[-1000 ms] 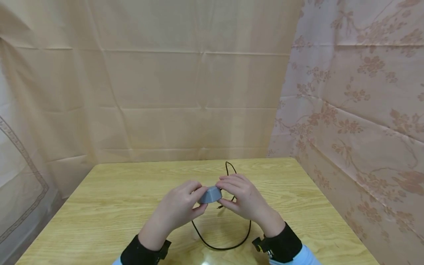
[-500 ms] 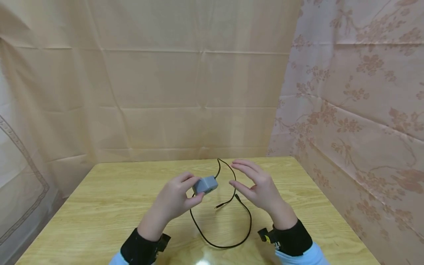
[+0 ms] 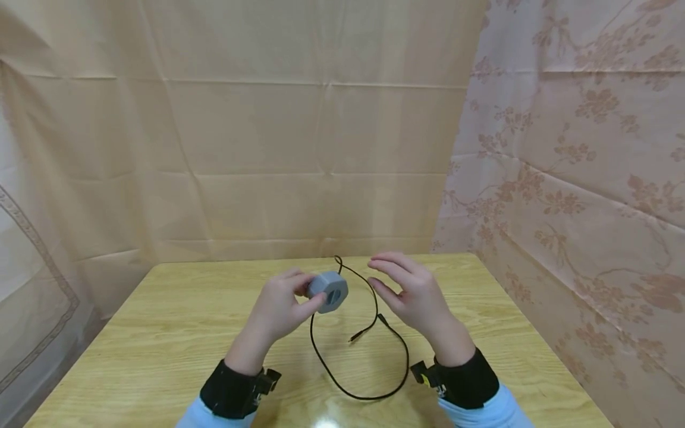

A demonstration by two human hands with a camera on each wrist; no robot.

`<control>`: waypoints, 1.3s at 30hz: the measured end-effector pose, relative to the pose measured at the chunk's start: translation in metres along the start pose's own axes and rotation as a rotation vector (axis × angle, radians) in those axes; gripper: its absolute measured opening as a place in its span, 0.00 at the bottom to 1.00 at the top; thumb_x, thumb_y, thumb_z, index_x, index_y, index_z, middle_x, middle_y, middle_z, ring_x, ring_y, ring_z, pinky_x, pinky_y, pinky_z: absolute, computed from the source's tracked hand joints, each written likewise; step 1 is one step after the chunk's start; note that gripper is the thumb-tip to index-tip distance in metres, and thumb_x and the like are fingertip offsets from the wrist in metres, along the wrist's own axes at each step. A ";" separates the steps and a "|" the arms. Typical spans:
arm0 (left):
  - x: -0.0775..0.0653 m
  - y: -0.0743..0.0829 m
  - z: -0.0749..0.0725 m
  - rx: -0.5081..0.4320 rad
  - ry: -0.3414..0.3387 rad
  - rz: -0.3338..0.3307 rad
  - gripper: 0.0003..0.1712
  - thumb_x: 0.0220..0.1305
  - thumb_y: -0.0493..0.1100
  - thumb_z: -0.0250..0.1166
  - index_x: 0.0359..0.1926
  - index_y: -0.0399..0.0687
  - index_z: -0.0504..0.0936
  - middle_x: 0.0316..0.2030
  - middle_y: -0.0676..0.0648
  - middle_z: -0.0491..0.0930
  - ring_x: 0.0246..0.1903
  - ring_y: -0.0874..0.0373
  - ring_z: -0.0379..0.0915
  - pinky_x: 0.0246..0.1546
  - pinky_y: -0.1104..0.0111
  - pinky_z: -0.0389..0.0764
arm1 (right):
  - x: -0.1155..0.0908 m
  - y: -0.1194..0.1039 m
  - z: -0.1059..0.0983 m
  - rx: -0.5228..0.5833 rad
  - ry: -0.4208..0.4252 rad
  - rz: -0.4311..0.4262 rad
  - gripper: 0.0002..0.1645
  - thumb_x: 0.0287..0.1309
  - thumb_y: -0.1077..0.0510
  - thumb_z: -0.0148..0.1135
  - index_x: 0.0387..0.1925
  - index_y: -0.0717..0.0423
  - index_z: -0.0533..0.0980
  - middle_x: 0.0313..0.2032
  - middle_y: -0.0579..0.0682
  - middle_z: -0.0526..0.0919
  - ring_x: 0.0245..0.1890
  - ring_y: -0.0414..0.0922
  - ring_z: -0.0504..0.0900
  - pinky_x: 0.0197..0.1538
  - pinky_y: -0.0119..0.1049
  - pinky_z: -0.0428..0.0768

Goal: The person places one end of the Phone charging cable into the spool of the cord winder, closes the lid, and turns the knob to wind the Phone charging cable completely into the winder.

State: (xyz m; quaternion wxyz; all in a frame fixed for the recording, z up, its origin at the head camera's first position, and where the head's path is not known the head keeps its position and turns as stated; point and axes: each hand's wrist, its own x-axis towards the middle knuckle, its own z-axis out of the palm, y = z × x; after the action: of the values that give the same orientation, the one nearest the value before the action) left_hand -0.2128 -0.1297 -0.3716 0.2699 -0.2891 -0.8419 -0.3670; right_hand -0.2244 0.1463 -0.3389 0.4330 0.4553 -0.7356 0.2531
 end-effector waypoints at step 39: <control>-0.003 -0.013 0.004 -0.512 -0.285 -0.402 0.15 0.68 0.44 0.69 0.46 0.35 0.87 0.34 0.45 0.85 0.30 0.49 0.83 0.31 0.60 0.86 | -0.011 -0.021 0.053 -0.072 -0.286 -0.052 0.11 0.49 0.57 0.82 0.36 0.51 0.88 0.31 0.43 0.83 0.26 0.37 0.79 0.29 0.27 0.78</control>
State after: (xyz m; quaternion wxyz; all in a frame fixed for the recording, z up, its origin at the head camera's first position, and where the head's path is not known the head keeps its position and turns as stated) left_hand -0.2203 -0.1347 -0.3821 -0.0092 -0.2240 -0.7920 -0.5679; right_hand -0.2246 0.1006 -0.3757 0.3462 0.4898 -0.7864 0.1475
